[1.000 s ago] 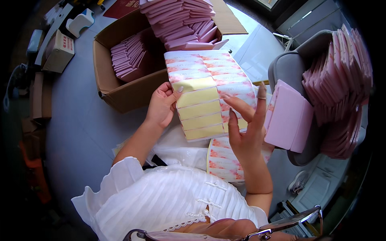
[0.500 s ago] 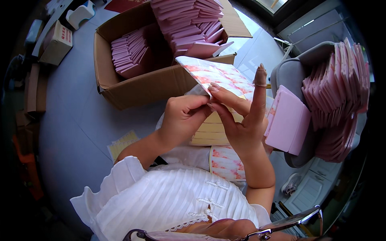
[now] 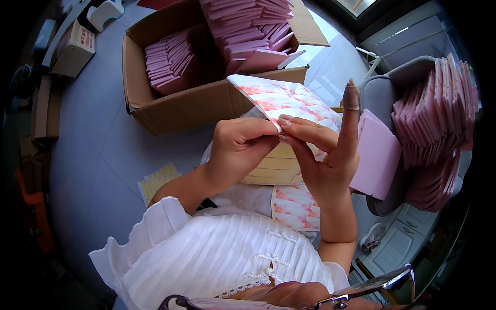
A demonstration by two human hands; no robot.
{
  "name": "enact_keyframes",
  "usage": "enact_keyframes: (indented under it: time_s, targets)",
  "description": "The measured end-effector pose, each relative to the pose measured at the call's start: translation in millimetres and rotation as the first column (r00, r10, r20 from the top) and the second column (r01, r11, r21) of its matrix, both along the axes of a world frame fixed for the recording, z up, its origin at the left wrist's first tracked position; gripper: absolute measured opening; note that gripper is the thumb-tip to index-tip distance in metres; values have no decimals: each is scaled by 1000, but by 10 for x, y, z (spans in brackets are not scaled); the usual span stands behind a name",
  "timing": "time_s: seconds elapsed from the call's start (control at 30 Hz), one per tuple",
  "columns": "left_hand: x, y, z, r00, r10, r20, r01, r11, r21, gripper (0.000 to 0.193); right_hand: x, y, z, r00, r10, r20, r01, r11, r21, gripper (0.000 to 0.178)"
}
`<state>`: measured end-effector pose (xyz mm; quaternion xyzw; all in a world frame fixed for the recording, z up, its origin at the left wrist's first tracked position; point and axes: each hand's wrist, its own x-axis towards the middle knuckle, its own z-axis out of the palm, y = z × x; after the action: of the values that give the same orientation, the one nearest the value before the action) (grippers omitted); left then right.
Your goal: The person applies adhesive labels from a large sheet onto pink foldable cardboard boxes, pressing the labels down by hand and then stacking the labeled boxes.
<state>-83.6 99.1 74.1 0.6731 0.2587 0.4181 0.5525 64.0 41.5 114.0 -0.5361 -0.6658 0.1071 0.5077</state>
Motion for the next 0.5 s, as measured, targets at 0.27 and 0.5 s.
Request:
enact_keyframes:
  time_s: [0.27,0.5]
  targets:
    - [-10,-14,-20,1000,2,5,-2,999,41,11,-30,-6,82,994,26,106,-19,997,-69,92]
    - [-65,-62,-104,996,57,-63,-55,998,32,7,-17,58,-63,935,-35,-352,-25,986,-164,91]
